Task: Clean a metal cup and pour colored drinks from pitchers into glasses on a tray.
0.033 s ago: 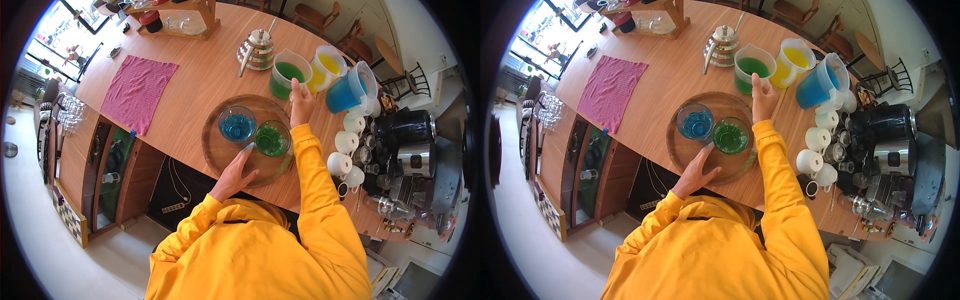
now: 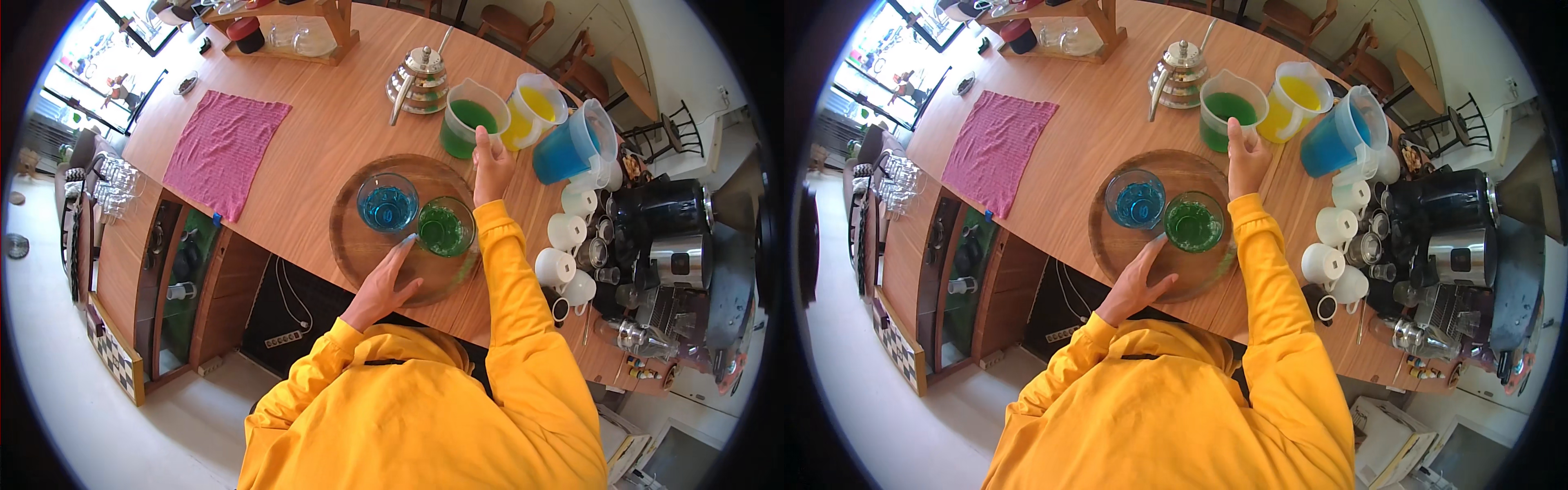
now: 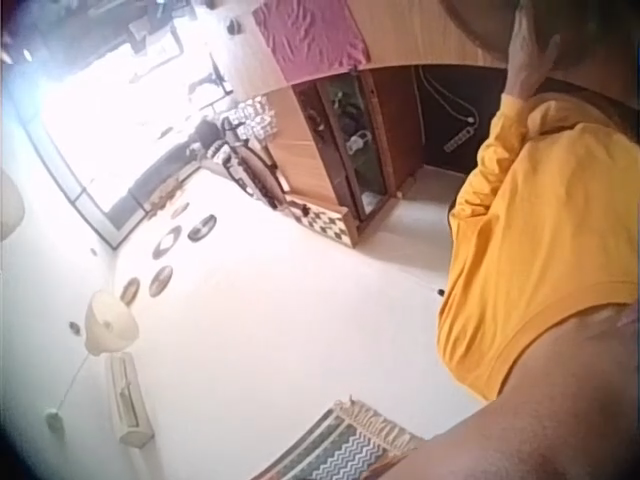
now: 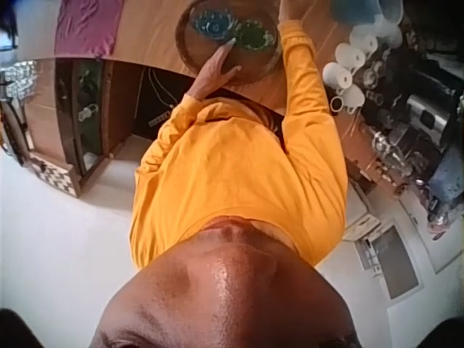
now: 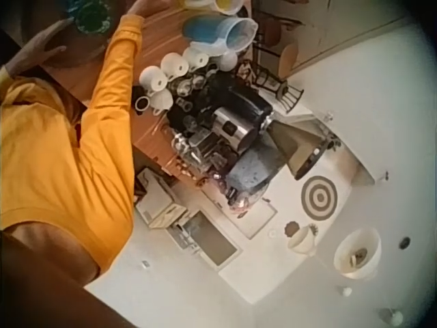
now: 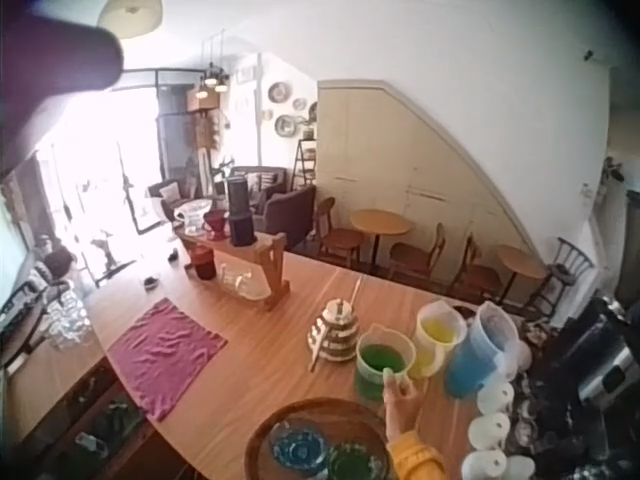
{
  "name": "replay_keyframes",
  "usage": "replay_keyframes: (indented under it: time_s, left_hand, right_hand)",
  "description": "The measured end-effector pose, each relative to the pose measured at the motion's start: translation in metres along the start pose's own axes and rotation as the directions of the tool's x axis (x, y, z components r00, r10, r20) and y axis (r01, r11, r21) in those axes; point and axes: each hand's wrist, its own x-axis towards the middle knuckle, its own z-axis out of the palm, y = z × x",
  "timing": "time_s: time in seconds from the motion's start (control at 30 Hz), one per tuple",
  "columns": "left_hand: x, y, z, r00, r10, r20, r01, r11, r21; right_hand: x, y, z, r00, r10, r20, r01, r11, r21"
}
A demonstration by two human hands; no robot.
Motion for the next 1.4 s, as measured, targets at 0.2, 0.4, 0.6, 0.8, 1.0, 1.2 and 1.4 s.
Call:
replay_keyframes:
  time_s: [0.2,0.4,0.6,0.8,1.0,1.2,1.4]
  left_hand:
    - [-0.003,0.008,-0.009,0.999,0.013,0.046,-0.014,1.000,0.021]
    - [-0.005,0.002,-0.012,0.998,0.014,0.056,-0.014,1.000,0.000]
    - [-0.002,0.002,-0.018,0.997,0.036,0.070,-0.033,0.999,-0.041]
    - [-0.004,0.002,-0.027,0.997,0.040,0.062,-0.033,0.993,-0.115]
    - [-0.009,-0.007,-0.045,0.985,-0.054,-0.161,0.022,0.981,-0.194]
    - [0.000,-0.031,-0.064,0.800,-0.208,-0.563,0.202,0.977,-0.073]
    - [0.024,-0.037,-0.087,0.872,-0.273,-0.407,0.370,0.912,0.180]
  right_hand:
    - [0.021,0.022,0.009,0.990,-0.129,-0.050,0.129,0.992,-0.007]
    - [0.032,0.020,0.024,0.979,-0.177,-0.096,0.174,0.984,-0.037]
    - [0.051,0.029,0.027,0.971,-0.222,-0.091,0.216,0.974,-0.072]
    - [0.054,0.028,0.028,0.978,-0.198,-0.063,0.194,0.979,-0.065]
    - [0.056,0.010,0.002,0.982,-0.178,0.060,0.187,0.934,-0.303]
    - [-0.021,0.000,-0.056,0.963,-0.265,0.044,0.245,0.803,-0.543]
    - [-0.083,0.026,-0.093,0.981,0.027,0.192,0.134,0.624,-0.770]
